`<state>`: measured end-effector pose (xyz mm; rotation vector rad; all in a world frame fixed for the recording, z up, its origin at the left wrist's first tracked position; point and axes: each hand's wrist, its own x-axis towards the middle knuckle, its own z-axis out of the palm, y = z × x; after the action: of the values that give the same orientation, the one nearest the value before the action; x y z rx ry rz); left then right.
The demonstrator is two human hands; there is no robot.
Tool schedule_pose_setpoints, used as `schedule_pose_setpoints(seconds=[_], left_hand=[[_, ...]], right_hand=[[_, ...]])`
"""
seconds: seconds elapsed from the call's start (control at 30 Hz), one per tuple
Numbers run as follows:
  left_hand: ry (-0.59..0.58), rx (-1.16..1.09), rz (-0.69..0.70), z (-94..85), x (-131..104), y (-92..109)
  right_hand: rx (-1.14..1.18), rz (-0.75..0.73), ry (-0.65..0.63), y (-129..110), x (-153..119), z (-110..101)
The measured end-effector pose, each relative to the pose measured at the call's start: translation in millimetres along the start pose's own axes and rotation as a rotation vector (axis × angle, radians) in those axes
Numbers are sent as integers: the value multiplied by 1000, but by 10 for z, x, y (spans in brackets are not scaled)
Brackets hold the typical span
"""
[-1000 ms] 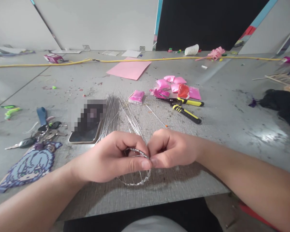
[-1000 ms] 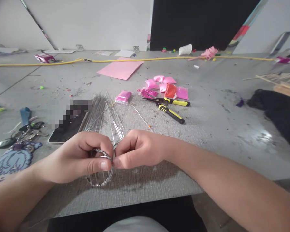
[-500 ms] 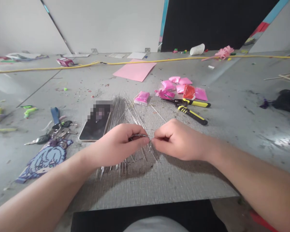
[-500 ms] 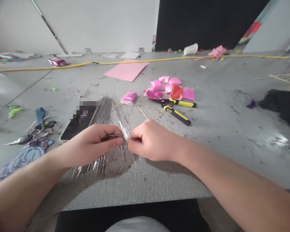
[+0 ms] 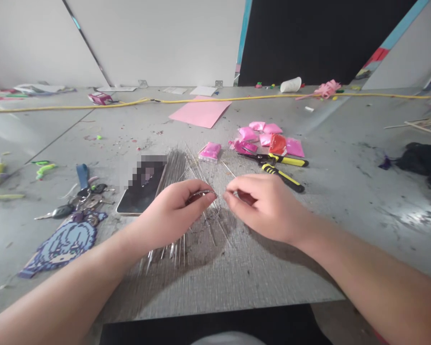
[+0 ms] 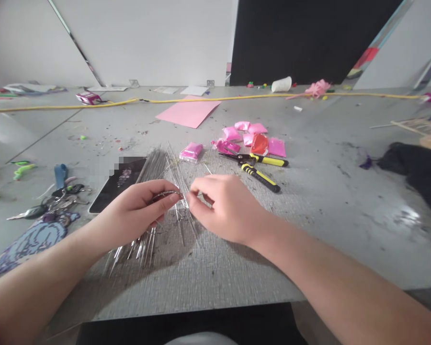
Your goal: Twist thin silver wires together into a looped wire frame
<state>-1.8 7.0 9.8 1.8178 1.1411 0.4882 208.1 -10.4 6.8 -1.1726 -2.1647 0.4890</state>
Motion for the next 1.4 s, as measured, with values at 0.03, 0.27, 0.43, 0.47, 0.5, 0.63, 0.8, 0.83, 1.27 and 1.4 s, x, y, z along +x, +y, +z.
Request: schedule_pose_setpoints(seconds=[0.03,0.27,0.43,0.47,0.5,0.63,0.8,0.83,1.27,1.4], left_hand=[[15,-24,14,-3,-2,-10],[82,-106,128,-18,-20,-87],[81,-46,146,-17,-28,-63],[90,-26,156,-11,-32,-52],[101,-5,169,-5,-36,-41],[109,75,203,8,-52,-19],[91,184,238,-3,-55,-25],[87,201,246,-3,-54,-25],[-56,251,257,39,-44,-21],[23,241,227,18,4,-61]], right_hand=[[160,36,54,21,-1,-13],[1126,134,204,97,19,57],[1170,211,183,119,17,128],[1163,243,166,119,10,132],[1163,273,149,119,3,136],[1214,364,29,116,-11,158],[1246,459,-131,132,3,195],[1250,456,-125,134,6,200],[1003,509,-44,57,-21,191],[858,445,78,32,-20,142]])
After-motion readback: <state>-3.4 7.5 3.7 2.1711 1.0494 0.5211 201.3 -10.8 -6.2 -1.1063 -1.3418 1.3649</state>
